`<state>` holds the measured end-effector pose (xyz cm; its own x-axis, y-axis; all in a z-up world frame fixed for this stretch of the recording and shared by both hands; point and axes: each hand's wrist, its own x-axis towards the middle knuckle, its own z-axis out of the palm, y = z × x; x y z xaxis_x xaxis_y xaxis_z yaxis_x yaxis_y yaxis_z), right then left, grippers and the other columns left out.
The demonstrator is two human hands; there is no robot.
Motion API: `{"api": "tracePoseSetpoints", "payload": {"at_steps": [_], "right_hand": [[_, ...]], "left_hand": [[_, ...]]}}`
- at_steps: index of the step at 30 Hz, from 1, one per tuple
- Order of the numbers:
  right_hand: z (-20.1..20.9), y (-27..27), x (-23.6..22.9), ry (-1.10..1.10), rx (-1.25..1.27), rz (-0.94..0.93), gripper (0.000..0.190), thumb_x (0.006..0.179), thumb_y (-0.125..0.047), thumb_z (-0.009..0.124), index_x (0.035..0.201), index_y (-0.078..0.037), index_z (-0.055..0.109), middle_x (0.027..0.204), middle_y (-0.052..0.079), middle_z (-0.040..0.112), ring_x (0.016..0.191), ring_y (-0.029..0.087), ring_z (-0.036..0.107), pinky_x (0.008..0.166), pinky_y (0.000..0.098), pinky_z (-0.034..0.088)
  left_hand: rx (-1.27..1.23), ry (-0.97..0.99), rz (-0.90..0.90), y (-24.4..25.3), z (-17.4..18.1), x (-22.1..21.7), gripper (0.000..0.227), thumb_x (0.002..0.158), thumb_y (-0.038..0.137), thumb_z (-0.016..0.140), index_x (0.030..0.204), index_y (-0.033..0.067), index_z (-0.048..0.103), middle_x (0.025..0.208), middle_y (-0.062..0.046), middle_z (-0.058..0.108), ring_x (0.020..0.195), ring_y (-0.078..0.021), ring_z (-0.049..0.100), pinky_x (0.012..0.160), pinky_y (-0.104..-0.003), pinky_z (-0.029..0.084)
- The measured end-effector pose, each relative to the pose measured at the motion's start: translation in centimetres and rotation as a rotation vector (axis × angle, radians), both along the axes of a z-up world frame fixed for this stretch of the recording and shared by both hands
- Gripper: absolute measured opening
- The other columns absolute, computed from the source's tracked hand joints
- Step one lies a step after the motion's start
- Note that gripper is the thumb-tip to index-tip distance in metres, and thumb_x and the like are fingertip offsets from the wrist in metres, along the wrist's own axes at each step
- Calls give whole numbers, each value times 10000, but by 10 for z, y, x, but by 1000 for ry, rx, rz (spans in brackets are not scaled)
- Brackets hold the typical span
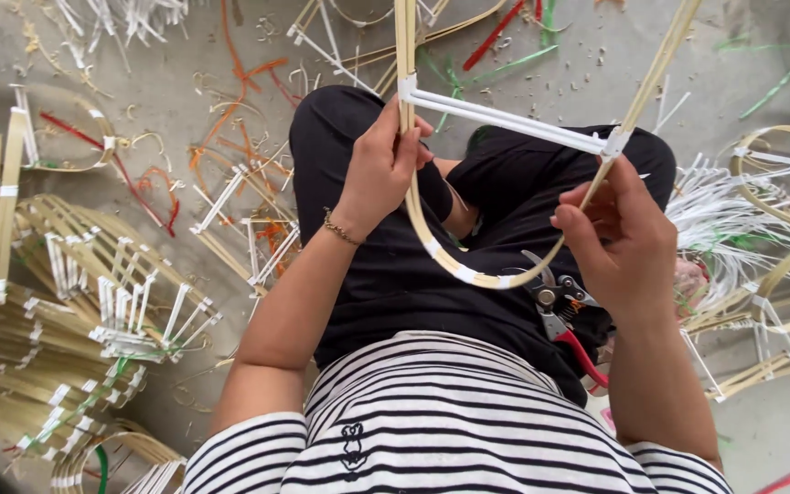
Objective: Assembling curved bamboo strips and white plastic components into framework structures for lanterns or furniture.
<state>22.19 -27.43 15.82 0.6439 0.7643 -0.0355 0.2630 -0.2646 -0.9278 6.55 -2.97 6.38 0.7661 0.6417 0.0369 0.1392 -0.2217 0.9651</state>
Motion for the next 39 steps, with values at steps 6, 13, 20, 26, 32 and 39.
{"api": "tracePoseSetpoints", "payload": {"at_steps": [6,13,20,26,32,39], "right_hand": [[27,1,-15,-264,-10,88,633,1005,-22,769,1558,42,468,1039,105,723,870,123,721,765,237,598],[54,5,-26,-358,-10,129,575,1020,-17,803,1500,61,496,1017,130,723,876,147,740,758,241,619],[-8,-35,22,-194,82,112,408,1129,-13,681,1473,49,471,1107,160,692,995,215,737,884,302,648],[-13,-9,24,305,297,3,432,1153,-88,543,1525,37,360,1220,136,648,1080,228,745,892,302,650],[-78,-35,33,484,449,-126,441,1135,-51,558,1526,55,384,1189,124,637,1005,174,667,851,282,586],[-46,-13,23,479,448,-108,373,1126,-27,565,1469,38,433,1154,118,638,901,147,626,748,246,530]], "left_hand": [[-151,-104,-14,4,5,-4,453,1122,56,506,1567,52,423,1040,-33,706,847,-103,746,768,-250,619],[-280,-255,-107,7,10,-10,473,1156,161,554,1585,35,400,1101,-23,692,932,-119,748,834,-256,622],[-416,-367,-166,9,55,-20,424,1162,138,626,1536,27,460,1068,-36,687,903,-97,695,843,-239,585],[42,-203,-227,-30,154,-32,524,1099,134,795,1502,44,471,1191,-35,667,920,-86,644,807,-205,567],[356,-244,-371,-49,176,-32,607,1069,172,725,1533,17,366,1517,-100,536,1013,-174,631,932,-274,550],[446,-148,-358,-47,169,-31,630,1070,215,765,1545,2,410,1561,-70,537,1048,-168,669,999,-278,595]]}}
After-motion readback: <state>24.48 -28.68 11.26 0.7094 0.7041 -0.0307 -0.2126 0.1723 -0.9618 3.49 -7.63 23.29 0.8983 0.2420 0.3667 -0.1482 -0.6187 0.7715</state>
